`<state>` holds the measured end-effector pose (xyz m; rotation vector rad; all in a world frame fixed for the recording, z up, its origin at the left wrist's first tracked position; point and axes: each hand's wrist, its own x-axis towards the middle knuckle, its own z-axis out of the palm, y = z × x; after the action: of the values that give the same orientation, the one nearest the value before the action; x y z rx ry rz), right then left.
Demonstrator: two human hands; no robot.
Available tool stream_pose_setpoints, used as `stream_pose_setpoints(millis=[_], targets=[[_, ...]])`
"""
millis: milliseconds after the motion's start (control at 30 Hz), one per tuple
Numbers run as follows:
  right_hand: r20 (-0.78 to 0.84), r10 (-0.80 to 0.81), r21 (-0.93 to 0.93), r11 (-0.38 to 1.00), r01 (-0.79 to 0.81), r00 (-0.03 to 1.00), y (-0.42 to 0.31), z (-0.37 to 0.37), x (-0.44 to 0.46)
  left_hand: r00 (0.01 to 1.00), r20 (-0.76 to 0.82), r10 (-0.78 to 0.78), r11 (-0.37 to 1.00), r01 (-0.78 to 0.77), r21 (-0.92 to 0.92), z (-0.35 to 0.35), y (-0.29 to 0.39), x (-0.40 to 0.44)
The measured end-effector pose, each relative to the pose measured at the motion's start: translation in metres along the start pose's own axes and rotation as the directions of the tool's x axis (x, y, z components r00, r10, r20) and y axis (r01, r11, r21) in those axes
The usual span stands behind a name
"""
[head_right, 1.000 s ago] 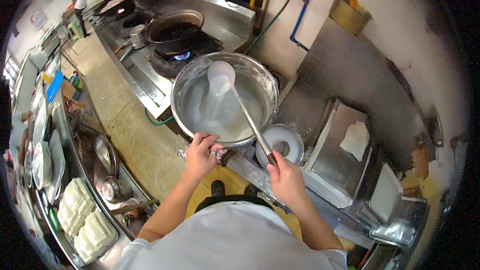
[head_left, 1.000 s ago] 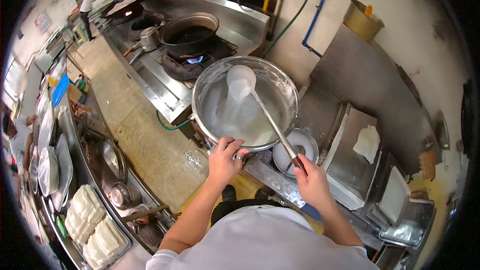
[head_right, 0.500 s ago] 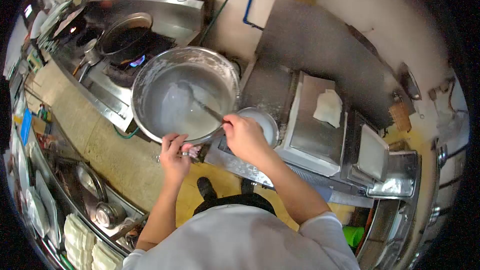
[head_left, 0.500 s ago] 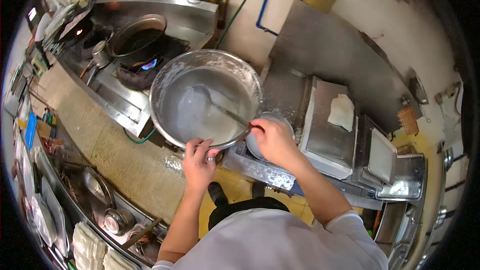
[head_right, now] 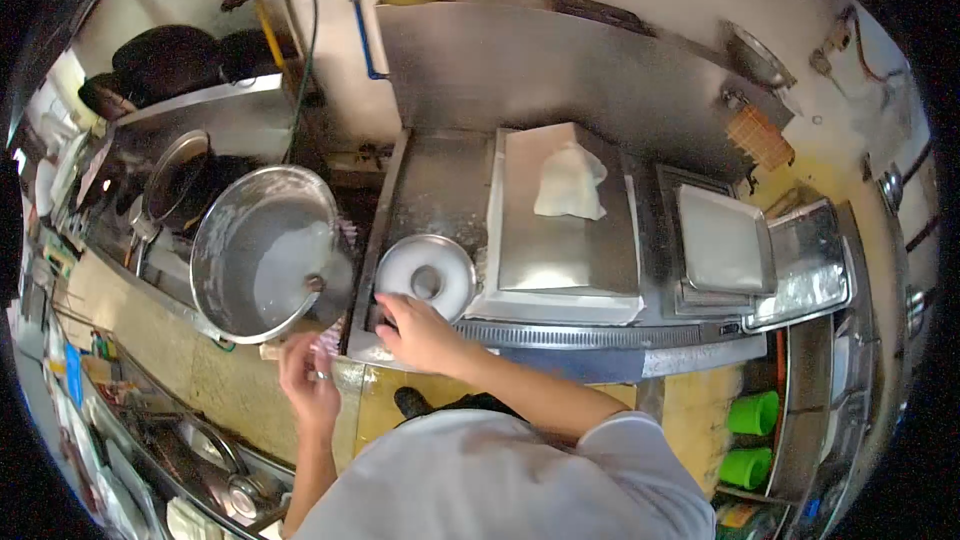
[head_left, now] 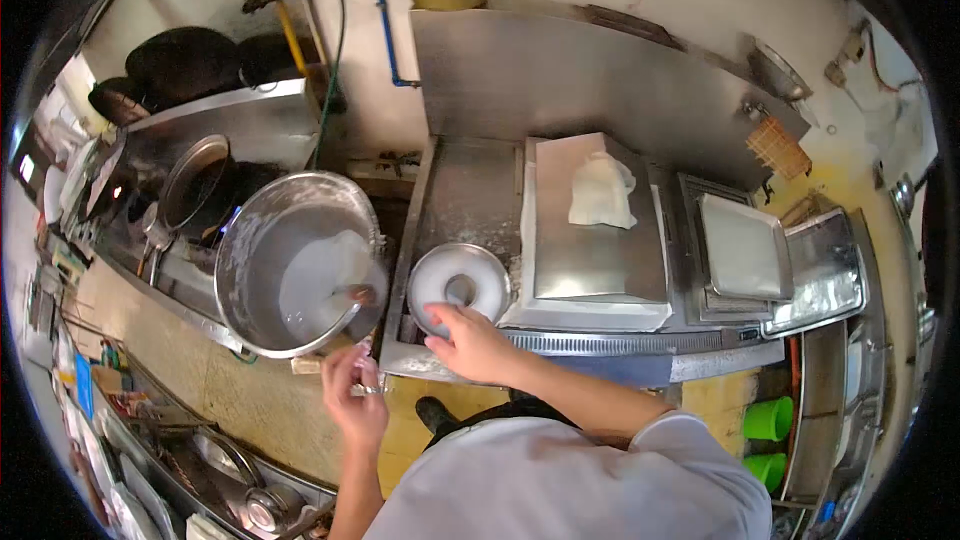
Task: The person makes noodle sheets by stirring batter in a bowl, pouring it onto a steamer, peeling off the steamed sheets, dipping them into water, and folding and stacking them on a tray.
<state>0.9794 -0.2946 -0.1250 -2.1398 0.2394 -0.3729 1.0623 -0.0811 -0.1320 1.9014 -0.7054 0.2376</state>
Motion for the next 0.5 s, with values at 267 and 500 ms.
stream_pose_setpoints(millis=[267,500], targets=[[0.087,0.222,0.086,0.970,-0.230,0.971,0.092,-0.073,-0.100,0.845,0.481,-0.235,0.960,0.279,-0.019,0.116,0.058,-0.050],[0.162,0.160,0.101,0.979,-0.178,0.974,0.135,-0.121,-0.139,0.768,0.579,-0.273,0.953,0.300,0.052,0.184,0.122,-0.072]])
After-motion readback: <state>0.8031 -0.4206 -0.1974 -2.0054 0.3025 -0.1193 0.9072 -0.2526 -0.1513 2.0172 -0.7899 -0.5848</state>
